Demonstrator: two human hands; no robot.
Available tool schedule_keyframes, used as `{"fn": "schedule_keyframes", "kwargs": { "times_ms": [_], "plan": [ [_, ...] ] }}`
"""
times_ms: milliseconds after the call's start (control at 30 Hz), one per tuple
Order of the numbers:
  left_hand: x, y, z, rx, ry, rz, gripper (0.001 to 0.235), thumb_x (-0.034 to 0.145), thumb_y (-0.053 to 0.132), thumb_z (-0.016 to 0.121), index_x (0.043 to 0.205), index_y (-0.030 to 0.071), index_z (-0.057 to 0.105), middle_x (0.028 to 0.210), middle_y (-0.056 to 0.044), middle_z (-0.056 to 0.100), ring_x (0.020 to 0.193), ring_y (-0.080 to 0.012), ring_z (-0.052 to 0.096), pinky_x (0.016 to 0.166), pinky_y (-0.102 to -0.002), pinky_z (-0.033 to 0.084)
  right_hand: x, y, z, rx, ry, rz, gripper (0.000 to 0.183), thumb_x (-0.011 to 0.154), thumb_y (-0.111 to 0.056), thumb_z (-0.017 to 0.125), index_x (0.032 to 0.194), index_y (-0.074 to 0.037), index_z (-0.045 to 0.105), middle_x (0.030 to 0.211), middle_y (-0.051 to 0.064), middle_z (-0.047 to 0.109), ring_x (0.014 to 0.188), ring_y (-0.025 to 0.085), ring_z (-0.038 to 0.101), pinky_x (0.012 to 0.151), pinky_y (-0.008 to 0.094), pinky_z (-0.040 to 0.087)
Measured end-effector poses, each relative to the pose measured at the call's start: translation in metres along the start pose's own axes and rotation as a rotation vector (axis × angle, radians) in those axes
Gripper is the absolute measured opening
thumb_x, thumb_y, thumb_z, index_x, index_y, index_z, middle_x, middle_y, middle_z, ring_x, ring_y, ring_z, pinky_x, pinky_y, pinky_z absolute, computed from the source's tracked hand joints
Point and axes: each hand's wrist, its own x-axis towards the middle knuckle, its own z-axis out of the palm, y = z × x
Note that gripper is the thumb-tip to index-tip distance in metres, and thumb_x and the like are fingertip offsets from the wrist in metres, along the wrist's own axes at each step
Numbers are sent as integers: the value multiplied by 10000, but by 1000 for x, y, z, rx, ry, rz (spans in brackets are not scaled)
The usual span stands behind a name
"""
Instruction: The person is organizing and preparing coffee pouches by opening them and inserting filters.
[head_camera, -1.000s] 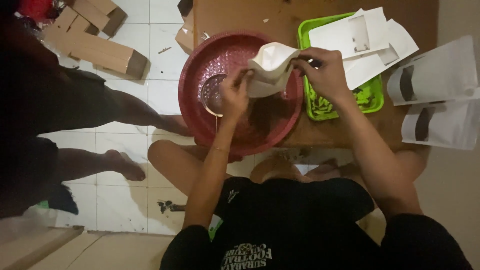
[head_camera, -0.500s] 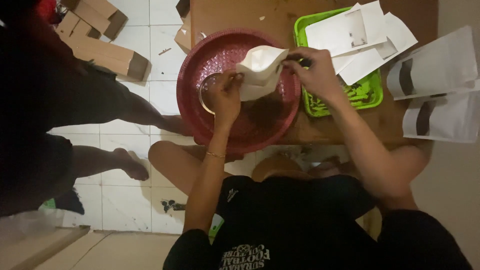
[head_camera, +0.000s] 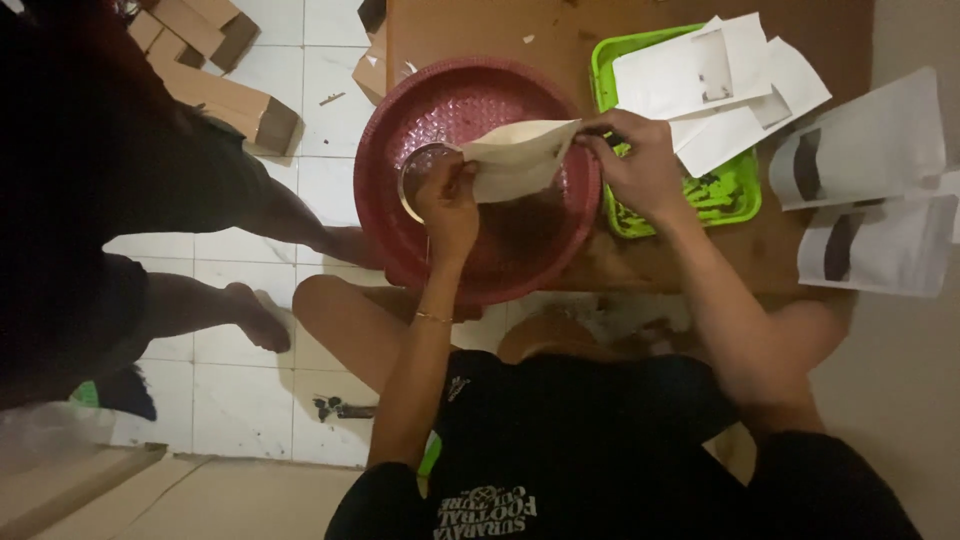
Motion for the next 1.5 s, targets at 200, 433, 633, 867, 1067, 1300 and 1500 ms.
{"fn": "schedule_keyframes", "kwargs": {
  "times_ms": [200,433,633,867,1067,1300,1500],
  "plan": [
    [8,13,5,118,113,213,35,900,55,771,902,70,740,772,-143,699,760,-340,703,801,-395,505,2,-21,12,-39,70,-3,176,912,132,662,1031,24,735,878,252,707,812,438,717,679,475,570],
    [7,34,-3,71,103,112,53,949,68,715,898,64,727,756,-123,672,739,-247,667,813,-381,507,-6,-9,16,180,64,89,182,991,60,672,1167,51,716,1010,251,700,923,379,715,739,463,590],
    [10,37,-10,108,83,80,84,971,100,704,889,102,720,762,-83,675,741,-189,653,797,-352,505,-7,-4,19,151,120,70,134,971,42,771,1089,-19,787,950,177,734,886,289,732,723,389,595],
    [11,35,-5,163,28,128,111,967,110,693,858,102,710,751,-107,674,779,-335,692,780,-370,485,-7,-7,26,212,80,66,130,943,92,768,1045,14,785,872,221,714,792,298,703,671,400,569],
    [12,43,-16,170,34,52,55,969,95,690,918,94,708,780,-116,651,756,-255,613,800,-390,467,-5,-9,9,189,59,60,87,958,16,822,1037,-17,805,866,182,720,808,251,696,679,364,567],
    [7,34,-12,115,25,-4,95,993,137,681,910,92,695,806,-102,650,803,-180,565,835,-383,454,-9,-2,15,168,54,78,83,962,36,790,1042,25,770,888,219,715,810,328,721,693,412,581],
    [3,36,-1,7,18,-59,59,978,77,697,933,88,734,863,-73,704,903,-143,594,898,-371,476,-14,7,22,110,61,-31,129,943,-76,816,1030,1,759,942,206,725,916,390,727,781,479,567]
  ]
}}
